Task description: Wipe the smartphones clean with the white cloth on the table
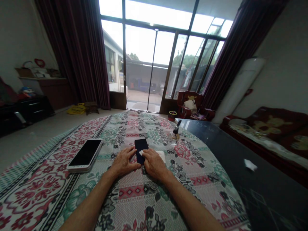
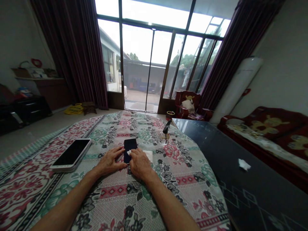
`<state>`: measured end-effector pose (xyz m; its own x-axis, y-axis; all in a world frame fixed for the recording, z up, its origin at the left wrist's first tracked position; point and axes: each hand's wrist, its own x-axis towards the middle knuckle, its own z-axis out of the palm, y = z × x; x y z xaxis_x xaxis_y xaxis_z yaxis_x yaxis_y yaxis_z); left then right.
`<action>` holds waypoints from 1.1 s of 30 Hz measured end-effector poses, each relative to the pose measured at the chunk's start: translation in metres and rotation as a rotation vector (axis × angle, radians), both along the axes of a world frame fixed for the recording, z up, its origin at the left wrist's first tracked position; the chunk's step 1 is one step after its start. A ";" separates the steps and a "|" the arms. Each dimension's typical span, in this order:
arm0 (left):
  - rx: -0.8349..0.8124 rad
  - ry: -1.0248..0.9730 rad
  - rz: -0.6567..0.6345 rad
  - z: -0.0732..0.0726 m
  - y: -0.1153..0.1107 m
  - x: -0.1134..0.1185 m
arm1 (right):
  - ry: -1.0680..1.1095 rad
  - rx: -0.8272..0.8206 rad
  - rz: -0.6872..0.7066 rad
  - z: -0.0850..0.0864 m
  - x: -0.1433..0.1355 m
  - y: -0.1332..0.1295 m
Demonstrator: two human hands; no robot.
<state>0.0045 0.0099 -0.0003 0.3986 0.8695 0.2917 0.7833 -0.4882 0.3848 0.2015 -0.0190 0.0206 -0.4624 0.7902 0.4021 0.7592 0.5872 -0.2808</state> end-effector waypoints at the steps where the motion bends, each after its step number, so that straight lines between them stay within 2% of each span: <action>1: 0.002 0.001 0.001 0.000 0.000 0.000 | -0.014 -0.008 -0.001 0.000 0.000 0.001; 5: 0.010 0.011 -0.001 0.000 0.000 0.000 | -0.056 -0.017 -0.038 0.000 -0.003 0.014; 10: 0.015 0.009 0.004 0.000 -0.001 0.000 | -0.073 -0.050 -0.082 0.000 -0.010 0.042; 18: 0.016 -0.006 0.003 0.000 0.000 0.000 | -0.077 -0.069 -0.041 -0.001 -0.014 0.088; 22: 0.035 -0.015 0.003 -0.002 -0.001 0.000 | -0.069 -0.088 -0.027 -0.005 -0.015 0.102; 27: 0.088 -0.041 -0.009 -0.003 -0.002 -0.001 | -0.063 -0.055 0.041 -0.008 -0.009 0.093; 30: 0.112 -0.058 -0.021 -0.003 -0.002 -0.001 | -0.063 -0.057 0.144 -0.005 -0.001 0.076; 33: 0.124 -0.075 -0.028 -0.003 -0.002 -0.001 | -0.067 -0.094 0.180 0.001 0.008 0.053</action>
<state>0.0032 0.0082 -0.0034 0.3950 0.8139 0.4261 0.7399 -0.5568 0.3775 0.2093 0.0340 0.0213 -0.6226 0.7251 0.2943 0.6633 0.6885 -0.2932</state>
